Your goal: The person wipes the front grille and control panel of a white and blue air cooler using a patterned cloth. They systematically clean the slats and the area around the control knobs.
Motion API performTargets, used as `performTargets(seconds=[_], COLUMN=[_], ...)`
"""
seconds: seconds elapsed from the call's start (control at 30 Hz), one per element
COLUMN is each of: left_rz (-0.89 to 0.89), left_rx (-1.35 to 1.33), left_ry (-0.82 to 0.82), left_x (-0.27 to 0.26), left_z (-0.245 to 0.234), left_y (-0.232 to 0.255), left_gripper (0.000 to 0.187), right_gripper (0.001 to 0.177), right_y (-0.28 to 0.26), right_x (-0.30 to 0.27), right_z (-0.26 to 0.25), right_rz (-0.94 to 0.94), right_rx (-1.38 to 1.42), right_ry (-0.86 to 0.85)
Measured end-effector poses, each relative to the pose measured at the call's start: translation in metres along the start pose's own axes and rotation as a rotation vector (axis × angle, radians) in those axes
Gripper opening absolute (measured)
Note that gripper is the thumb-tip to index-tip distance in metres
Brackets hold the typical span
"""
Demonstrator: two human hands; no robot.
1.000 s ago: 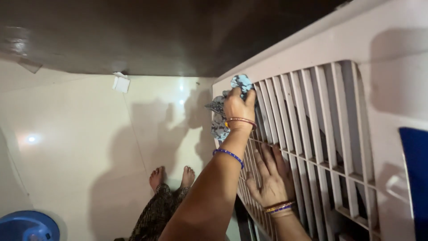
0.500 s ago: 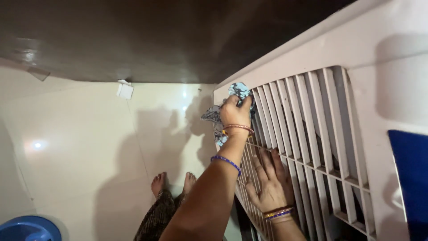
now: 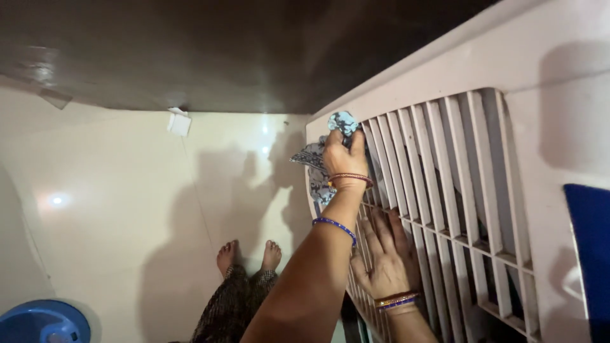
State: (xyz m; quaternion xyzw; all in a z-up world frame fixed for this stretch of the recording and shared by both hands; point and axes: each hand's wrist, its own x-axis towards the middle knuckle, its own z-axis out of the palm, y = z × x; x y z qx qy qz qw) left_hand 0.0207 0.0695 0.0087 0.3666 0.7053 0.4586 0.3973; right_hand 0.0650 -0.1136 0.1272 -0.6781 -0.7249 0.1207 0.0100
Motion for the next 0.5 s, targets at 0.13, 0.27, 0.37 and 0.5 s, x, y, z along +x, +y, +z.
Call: performTargets(seconds=[0.13, 0.27, 0.37, 0.5], left_rz=[-0.461, -0.903, -1.191, -1.039], left_rx=[-0.070, -0.089, -0.428, -0.435], left_ry=[-0.023, -0.085, -0.048, -0.009], left_x=[0.011, 0.003, 0.001, 0.014], left_z=[0.006, -0.064, -0.114, -0.139], left_y=[-0.137, -0.222, -0.161, -0.151], left_gripper=[0.052, 0.080, 0.080, 0.080], right_gripper=[0.075, 0.075, 0.073, 0.073], right_y=[0.002, -0.001, -0.006, 0.002], right_x=[-0.003, 0.000, -0.005, -0.001], right_z=[0.000, -0.001, -0.005, 0.008], right_rz=[-0.013, 0.017, 0.031, -0.006], right_rx=[-0.007, -0.070, -0.155, -0.115], right_ry=[0.007, -0.017, -0.048, 0.019])
